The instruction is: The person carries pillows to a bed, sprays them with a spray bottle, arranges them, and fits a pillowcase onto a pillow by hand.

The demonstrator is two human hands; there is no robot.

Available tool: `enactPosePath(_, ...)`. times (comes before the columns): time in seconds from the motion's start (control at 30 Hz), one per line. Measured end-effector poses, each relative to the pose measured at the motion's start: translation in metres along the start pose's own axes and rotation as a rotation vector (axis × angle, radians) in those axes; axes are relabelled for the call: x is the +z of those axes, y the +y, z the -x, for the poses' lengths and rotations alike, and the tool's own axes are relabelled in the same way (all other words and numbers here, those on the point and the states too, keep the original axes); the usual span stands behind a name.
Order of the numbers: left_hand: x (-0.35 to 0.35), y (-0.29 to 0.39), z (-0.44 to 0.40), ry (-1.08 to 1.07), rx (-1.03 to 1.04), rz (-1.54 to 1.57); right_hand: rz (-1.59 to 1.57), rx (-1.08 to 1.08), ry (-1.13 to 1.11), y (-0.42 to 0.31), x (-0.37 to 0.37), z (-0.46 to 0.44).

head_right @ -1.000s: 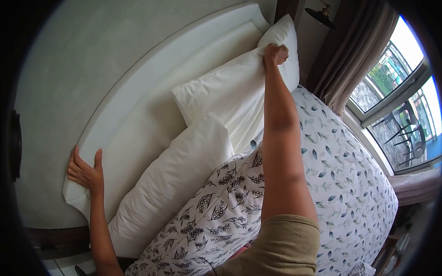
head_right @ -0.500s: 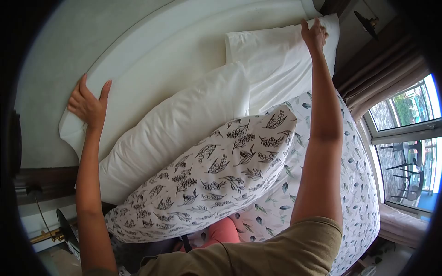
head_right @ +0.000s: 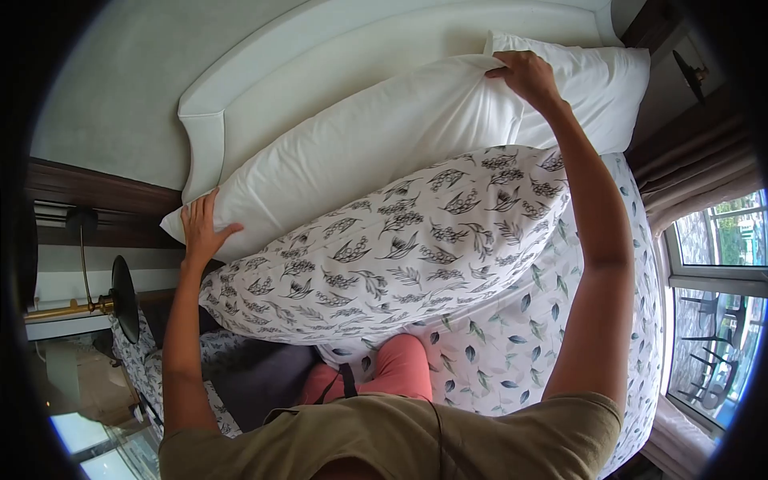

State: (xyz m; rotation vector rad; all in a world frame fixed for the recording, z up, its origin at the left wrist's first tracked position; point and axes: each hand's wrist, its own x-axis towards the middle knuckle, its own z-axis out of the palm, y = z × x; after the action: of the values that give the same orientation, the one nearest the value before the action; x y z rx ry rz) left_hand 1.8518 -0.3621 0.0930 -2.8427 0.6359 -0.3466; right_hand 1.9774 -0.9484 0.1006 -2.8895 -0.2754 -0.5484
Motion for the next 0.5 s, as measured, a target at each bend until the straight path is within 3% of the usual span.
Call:
enactPosePath(0.07,0.018,-0.027,0.007,-0.039,-0.205,0.071,0.028,0.07,0.001,0.004,0.016,-0.005)
enactPosePath(0.1,0.028,-0.032,0.002,0.13,-0.156,0.208,0.085,0.103,-0.024,0.015,0.026,-0.008)
enactPosePath(0.2,-0.003,-0.019,-0.018,0.313,-0.088,0.228,0.165,0.208,0.049,0.024,0.006,-0.014)
enactPosePath(0.33,-0.018,-0.011,-0.003,0.192,-0.081,0.266,0.104,0.266,0.108,0.039,-0.016,-0.016)
enactPosePath(0.37,-0.012,-0.008,0.003,0.14,-0.086,0.227,0.104,0.221,0.033,0.043,-0.009,-0.014)
enactPosePath(0.43,-0.015,-0.002,0.014,0.225,-0.068,0.187,-0.03,0.255,-0.16,0.034,-0.022,0.005)
enactPosePath(0.47,-0.014,0.0,0.017,0.301,-0.066,0.142,-0.019,0.283,-0.159,0.036,-0.031,0.017)
enactPosePath(0.5,-0.027,0.007,0.023,0.314,-0.097,0.182,-0.057,0.248,0.012,0.042,-0.041,0.026)
